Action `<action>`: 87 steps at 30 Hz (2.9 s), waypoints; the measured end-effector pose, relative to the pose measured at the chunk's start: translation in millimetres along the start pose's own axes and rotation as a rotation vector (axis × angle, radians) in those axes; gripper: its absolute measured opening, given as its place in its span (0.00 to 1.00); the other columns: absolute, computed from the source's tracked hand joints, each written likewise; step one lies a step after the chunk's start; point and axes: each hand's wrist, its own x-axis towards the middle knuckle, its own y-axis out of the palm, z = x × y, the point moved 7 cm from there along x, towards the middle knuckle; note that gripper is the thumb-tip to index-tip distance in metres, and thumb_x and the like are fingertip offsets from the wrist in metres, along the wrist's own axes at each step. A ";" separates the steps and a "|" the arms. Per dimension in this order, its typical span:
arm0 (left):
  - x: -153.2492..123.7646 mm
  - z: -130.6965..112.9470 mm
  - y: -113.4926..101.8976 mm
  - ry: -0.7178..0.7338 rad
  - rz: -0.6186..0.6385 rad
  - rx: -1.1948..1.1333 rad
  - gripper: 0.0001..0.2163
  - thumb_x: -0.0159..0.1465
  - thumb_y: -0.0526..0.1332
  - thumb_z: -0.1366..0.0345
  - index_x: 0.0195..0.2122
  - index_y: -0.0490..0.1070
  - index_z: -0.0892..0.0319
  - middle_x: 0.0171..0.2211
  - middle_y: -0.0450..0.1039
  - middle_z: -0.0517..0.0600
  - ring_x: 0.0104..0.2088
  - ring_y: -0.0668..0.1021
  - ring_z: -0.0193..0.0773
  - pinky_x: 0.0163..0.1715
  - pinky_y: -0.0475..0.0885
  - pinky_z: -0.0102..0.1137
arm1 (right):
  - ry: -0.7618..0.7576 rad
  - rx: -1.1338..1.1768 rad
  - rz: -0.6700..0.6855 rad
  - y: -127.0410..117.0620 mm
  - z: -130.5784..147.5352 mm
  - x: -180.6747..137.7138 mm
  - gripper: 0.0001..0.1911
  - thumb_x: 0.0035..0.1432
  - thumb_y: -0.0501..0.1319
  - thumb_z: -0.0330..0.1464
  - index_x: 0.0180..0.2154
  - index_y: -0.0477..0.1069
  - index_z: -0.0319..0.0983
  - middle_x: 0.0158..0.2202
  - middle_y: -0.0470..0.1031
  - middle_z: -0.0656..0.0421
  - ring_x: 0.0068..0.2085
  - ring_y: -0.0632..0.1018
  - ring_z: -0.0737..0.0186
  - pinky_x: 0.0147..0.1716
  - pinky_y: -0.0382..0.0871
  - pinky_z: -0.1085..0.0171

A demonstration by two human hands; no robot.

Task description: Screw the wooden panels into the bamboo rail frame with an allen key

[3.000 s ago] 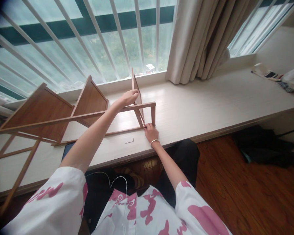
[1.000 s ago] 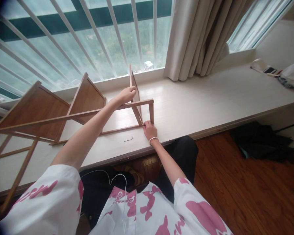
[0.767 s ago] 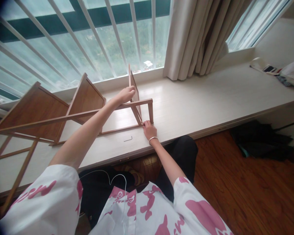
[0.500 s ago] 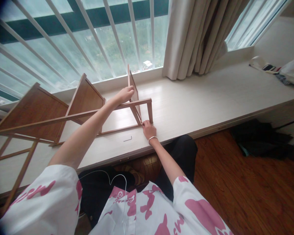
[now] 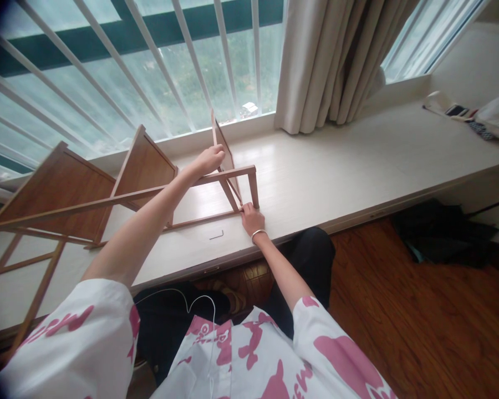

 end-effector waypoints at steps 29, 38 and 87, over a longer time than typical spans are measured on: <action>-7.0 -9.7 -5.2 0.034 0.000 -0.025 0.10 0.56 0.46 0.64 0.24 0.62 0.61 0.24 0.66 0.51 0.26 0.67 0.35 0.29 0.61 0.30 | 0.004 -0.014 -0.004 -5.2 3.7 -1.4 0.11 0.61 0.47 0.35 0.44 0.62 0.43 0.44 0.65 0.57 0.38 0.71 0.62 0.29 0.61 0.66; -9.3 -12.5 -6.6 0.032 0.006 -0.028 0.11 0.57 0.45 0.65 0.28 0.64 0.62 0.27 0.68 0.53 0.28 0.68 0.37 0.31 0.62 0.30 | 0.013 -0.013 0.005 -3.6 3.2 -1.3 0.11 0.61 0.46 0.34 0.44 0.62 0.43 0.45 0.65 0.57 0.37 0.71 0.62 0.29 0.61 0.66; -2.1 -5.9 -1.8 0.074 0.003 -0.057 0.08 0.53 0.48 0.64 0.21 0.59 0.60 0.21 0.61 0.49 0.22 0.63 0.32 0.25 0.57 0.29 | -0.015 -0.029 -0.008 -2.2 3.8 -1.8 0.13 0.62 0.45 0.34 0.46 0.61 0.43 0.47 0.64 0.56 0.38 0.71 0.62 0.29 0.61 0.66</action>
